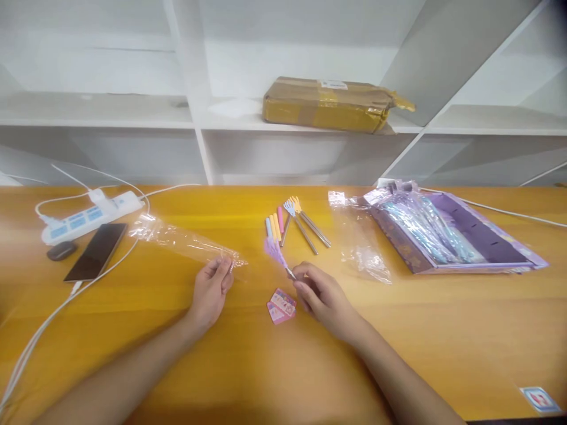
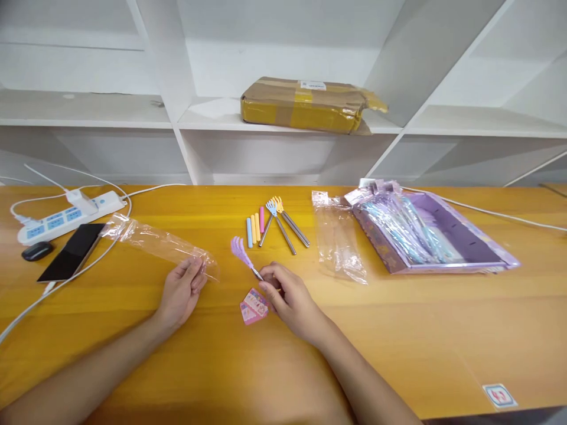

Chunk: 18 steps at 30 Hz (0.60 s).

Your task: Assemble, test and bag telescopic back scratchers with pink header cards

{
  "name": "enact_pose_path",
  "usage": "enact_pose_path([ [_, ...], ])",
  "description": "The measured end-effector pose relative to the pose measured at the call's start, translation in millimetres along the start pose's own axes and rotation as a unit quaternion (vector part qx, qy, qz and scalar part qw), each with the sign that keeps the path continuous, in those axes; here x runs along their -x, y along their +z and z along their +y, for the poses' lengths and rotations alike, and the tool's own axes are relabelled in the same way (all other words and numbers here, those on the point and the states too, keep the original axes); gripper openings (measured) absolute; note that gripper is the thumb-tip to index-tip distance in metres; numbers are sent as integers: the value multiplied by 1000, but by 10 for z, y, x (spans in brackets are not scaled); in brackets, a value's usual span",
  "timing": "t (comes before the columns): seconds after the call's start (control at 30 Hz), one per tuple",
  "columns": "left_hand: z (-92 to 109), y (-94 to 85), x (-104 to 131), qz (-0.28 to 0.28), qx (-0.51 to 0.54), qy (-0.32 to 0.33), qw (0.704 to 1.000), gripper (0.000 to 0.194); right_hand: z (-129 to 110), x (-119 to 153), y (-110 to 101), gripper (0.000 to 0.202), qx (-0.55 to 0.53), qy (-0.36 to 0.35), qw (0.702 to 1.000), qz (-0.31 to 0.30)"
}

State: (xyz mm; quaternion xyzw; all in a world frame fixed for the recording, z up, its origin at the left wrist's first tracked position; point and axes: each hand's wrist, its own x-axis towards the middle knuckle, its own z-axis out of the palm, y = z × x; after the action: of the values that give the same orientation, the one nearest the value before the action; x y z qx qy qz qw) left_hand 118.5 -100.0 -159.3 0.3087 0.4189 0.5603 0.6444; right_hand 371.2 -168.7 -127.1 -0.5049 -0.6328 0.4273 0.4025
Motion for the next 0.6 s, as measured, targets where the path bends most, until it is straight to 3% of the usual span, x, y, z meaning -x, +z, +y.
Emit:
enact_pose_path([
  [0.13, -45, -26, -6, -16, -5, 2, 1000, 41, -20, 60, 96, 25, 32, 1, 998, -49],
  [0.6, -35, -47, -48, -52, 24, -40, 998, 43, 67, 31, 141, 12, 215, -59, 974, -34],
])
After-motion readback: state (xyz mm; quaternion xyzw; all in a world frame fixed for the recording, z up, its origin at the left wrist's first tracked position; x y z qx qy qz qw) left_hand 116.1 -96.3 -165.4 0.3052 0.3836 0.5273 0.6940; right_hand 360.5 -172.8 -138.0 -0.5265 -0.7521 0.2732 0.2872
